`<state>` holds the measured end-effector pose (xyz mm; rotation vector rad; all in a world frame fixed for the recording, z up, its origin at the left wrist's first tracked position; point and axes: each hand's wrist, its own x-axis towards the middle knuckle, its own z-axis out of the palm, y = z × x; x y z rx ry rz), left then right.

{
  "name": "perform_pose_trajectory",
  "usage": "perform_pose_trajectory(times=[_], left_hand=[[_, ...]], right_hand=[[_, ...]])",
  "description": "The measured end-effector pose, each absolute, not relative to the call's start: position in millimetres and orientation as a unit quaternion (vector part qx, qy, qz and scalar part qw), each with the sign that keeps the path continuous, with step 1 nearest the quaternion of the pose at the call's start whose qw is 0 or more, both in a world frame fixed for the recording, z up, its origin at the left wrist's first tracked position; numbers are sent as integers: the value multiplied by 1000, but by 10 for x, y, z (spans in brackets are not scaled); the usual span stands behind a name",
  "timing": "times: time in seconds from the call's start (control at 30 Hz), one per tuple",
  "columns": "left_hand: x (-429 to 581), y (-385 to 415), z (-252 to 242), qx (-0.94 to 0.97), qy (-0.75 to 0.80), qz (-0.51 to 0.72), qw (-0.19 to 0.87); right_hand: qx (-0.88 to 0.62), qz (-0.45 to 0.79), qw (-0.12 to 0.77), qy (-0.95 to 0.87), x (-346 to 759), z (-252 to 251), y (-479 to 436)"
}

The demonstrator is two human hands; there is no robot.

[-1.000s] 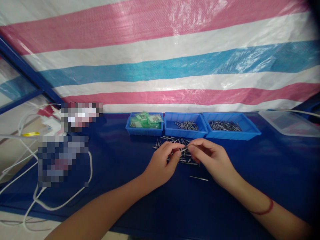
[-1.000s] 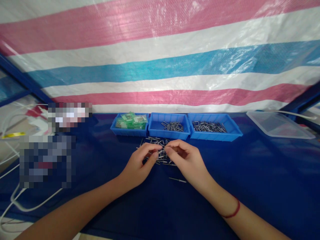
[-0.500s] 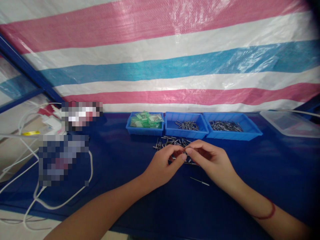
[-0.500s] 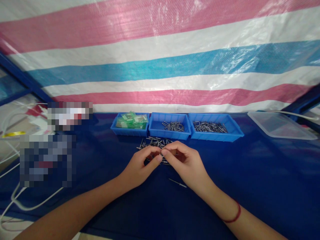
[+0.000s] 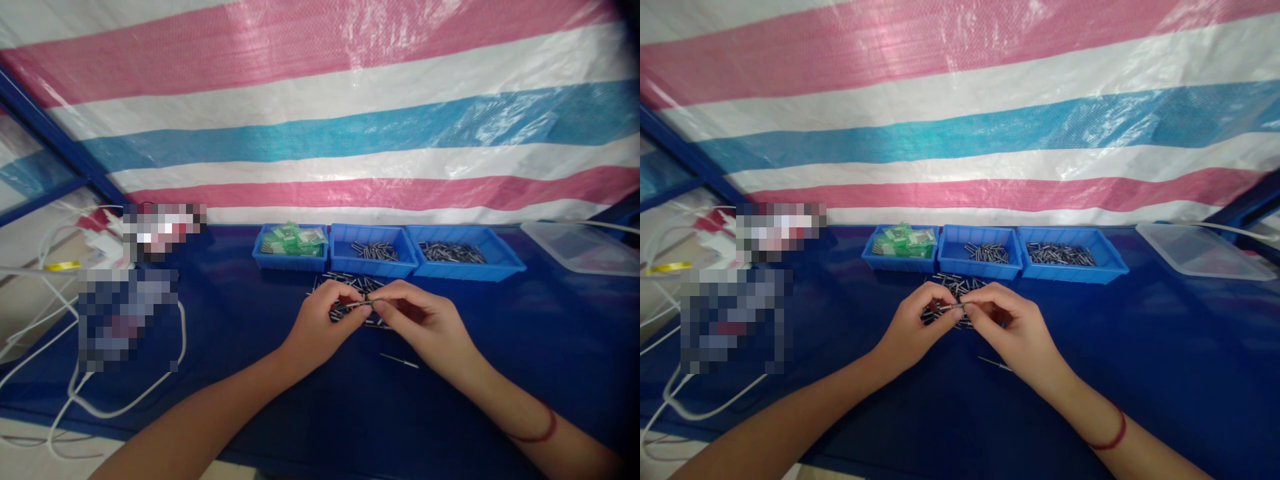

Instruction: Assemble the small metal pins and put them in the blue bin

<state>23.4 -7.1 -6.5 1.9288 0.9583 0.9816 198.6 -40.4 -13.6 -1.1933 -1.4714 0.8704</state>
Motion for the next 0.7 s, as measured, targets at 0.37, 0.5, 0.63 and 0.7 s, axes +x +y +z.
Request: perform_pose_trajectory(times=[0.37, 0.5, 0.63, 0.7], left_hand=[[195, -58, -70, 781, 342, 368, 371], [168, -43, -80, 851, 298, 317, 294], [156, -39, -134, 929, 236, 234, 163], [159, -42, -184, 947, 221, 200, 120]], right_hand=[[-520, 368, 455, -623, 2024, -130, -342], [-558, 410, 605, -392, 2246, -132, -179], [-528, 425, 679, -282, 2599, -46, -23], [-523, 433, 684, -265, 2769, -12, 25]])
